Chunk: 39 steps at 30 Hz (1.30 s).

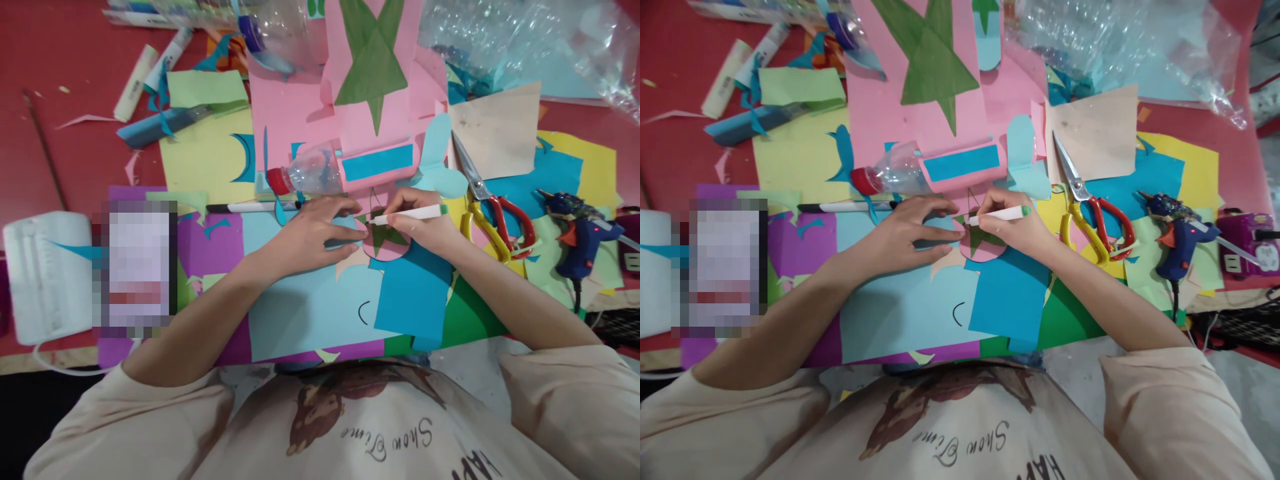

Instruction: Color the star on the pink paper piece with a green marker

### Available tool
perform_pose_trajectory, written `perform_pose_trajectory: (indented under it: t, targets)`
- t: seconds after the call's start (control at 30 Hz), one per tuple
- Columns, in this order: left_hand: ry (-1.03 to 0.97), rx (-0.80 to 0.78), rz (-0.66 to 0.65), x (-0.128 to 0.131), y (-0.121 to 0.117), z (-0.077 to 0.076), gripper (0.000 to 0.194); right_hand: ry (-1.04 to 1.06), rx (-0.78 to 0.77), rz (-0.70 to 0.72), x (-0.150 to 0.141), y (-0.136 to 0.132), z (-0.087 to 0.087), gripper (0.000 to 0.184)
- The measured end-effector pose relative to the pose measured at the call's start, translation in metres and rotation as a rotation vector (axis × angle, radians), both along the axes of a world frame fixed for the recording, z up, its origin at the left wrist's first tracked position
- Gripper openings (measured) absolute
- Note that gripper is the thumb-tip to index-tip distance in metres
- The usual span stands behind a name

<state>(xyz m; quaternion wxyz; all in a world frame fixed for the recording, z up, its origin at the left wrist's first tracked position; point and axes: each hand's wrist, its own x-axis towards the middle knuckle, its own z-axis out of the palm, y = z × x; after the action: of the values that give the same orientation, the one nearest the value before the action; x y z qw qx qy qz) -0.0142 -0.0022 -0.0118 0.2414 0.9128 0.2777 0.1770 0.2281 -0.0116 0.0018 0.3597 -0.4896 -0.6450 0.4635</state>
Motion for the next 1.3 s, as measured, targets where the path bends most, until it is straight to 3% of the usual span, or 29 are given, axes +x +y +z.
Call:
perform_pose_trajectory:
  t: [0.33, 0.57, 0.8, 1.3]
  targets:
    - [0.008, -0.012, -0.006, 0.0007, 0.0007, 0.0017, 0.031, -0.026, 0.059, -0.001, 0.002, 0.0004, -0.0014, 0.014]
    - [0.015, -0.02, 0.004, 0.0006, 0.0001, 0.0017, 0.032, -0.047, -0.041, 0.027, 0.0009, 0.0008, 0.0025, 0.01]
    - [0.017, -0.011, -0.003, 0.0002, 0.0007, 0.0018, 0.032, 0.128, -0.04, -0.039, -0.0011, -0.0008, 0.0004, 0.002]
    - [0.017, -0.037, -0.003, 0.0008, 0.001, 0.0037, 0.032, 0.03, -0.015, -0.037, -0.0023, -0.0017, 0.0002, 0.007]
